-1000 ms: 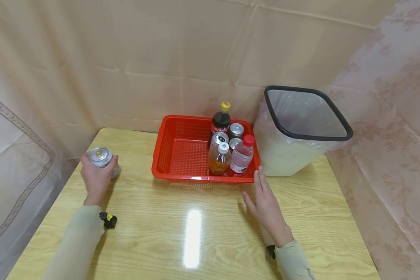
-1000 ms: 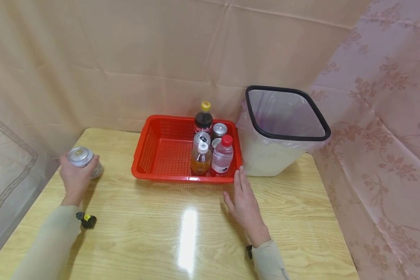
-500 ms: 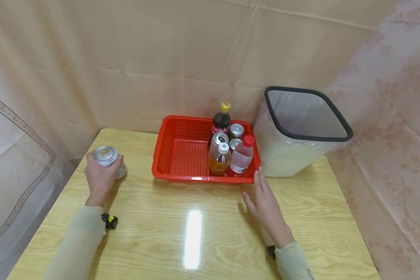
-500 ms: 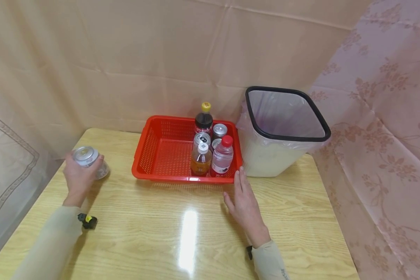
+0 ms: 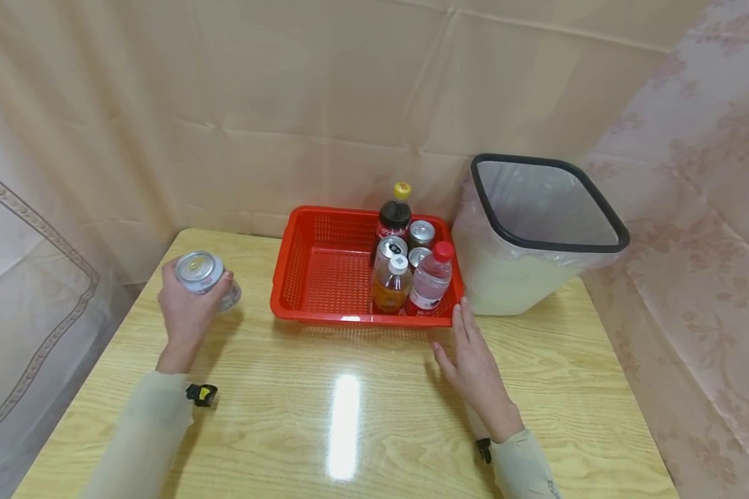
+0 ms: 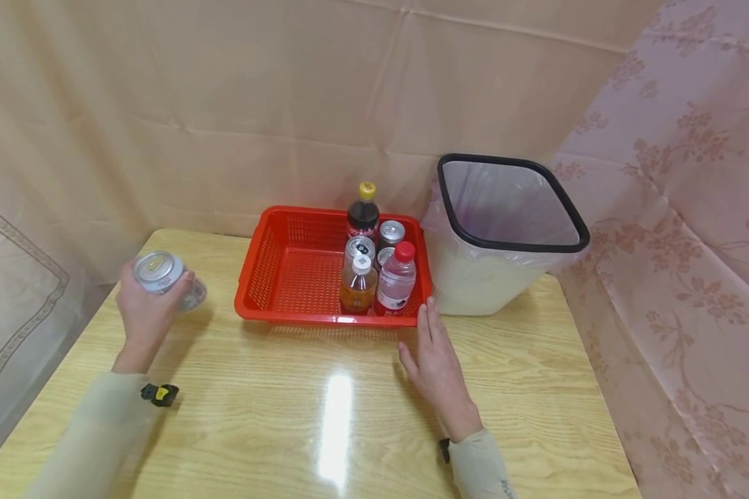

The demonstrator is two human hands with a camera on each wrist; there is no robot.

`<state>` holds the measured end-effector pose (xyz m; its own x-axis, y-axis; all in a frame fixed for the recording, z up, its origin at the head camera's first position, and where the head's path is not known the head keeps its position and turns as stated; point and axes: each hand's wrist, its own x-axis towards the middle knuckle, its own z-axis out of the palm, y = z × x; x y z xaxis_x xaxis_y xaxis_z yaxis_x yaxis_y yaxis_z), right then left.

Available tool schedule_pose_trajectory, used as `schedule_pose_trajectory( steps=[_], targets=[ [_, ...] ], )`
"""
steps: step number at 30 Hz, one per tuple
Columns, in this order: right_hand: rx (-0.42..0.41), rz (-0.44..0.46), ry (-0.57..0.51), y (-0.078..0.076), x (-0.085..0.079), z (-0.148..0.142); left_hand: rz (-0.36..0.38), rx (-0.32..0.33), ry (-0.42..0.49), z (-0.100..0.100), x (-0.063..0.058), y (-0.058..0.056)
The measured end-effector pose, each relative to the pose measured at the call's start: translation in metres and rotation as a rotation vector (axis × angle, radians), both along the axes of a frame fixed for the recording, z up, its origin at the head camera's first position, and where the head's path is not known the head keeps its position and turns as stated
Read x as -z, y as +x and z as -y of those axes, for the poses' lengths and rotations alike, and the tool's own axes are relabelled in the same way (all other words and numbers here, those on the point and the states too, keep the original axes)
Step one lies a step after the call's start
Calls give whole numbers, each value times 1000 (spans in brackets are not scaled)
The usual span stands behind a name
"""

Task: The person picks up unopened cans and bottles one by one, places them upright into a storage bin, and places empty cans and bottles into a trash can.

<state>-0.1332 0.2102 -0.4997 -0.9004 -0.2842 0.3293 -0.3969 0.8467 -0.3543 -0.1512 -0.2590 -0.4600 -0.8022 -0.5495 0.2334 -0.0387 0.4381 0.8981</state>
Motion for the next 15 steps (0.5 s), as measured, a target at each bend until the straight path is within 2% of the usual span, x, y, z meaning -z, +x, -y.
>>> schedule_pose_trajectory(
  steps=[5, 15],
  targets=[
    [2, 0, 0, 0, 0, 0, -86, 31, -8, -12, -11, 2],
    [12, 14, 16, 0, 2, 0, -242, 135, -24, -37, -29, 3]
  ],
)
